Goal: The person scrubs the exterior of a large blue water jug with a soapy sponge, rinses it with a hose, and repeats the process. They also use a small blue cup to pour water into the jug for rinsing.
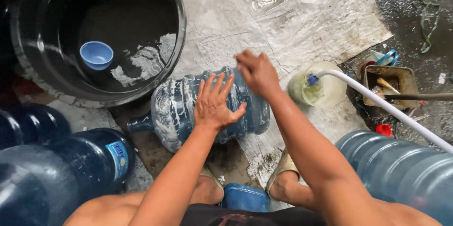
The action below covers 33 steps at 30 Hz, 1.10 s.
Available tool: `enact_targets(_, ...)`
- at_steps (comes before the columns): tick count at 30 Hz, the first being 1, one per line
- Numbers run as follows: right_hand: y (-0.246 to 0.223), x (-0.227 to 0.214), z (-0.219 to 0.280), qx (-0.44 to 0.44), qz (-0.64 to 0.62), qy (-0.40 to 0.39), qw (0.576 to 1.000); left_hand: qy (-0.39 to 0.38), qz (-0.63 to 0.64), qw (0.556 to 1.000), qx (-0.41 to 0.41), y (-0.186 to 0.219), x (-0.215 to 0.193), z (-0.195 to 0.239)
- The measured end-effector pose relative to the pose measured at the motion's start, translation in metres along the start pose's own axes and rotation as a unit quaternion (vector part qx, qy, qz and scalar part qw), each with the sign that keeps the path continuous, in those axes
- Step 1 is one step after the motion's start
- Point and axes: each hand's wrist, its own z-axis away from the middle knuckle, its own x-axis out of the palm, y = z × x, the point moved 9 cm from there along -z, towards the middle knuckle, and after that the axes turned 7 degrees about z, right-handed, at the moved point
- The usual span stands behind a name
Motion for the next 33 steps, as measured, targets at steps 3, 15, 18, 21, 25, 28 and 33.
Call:
enact_targets(3,-0.061,-0.042,0.063,-0.084,0.121,0.059,0.987,0.008,0.008,1.0,0.023,0.004,-0.002,-0.004)
enact_targets(15,0.004,0.005,-0.007,-0.156,0.003,-0.018,0.988,0.027,0.017,0.998,0.049,0.005,0.007,0.007)
enact_targets(18,-0.032,-0.02,0.07,-0.261,0.047,0.04,0.963,0.023,0.022,0.999,0.043,0.0,0.008,0.009)
enact_targets(21,-0.079,-0.036,0.157,-0.365,0.03,-0.064,0.928,0.034,0.019,0.998,0.049,0.004,0.007,0.004)
enact_targets(25,-0.067,-0.018,0.128,-0.401,0.0,0.003,0.916,0.043,0.0,0.998,0.055,0.006,0.001,0.005)
enact_targets(28,-0.059,-0.019,0.052,-0.33,0.051,0.108,0.936,0.076,-0.051,0.996,0.005,0.004,-0.01,0.008)
enact_targets(33,-0.04,-0.035,-0.003,-0.141,0.048,0.157,0.976,0.098,-0.054,0.994,0.008,0.0,-0.011,-0.012)
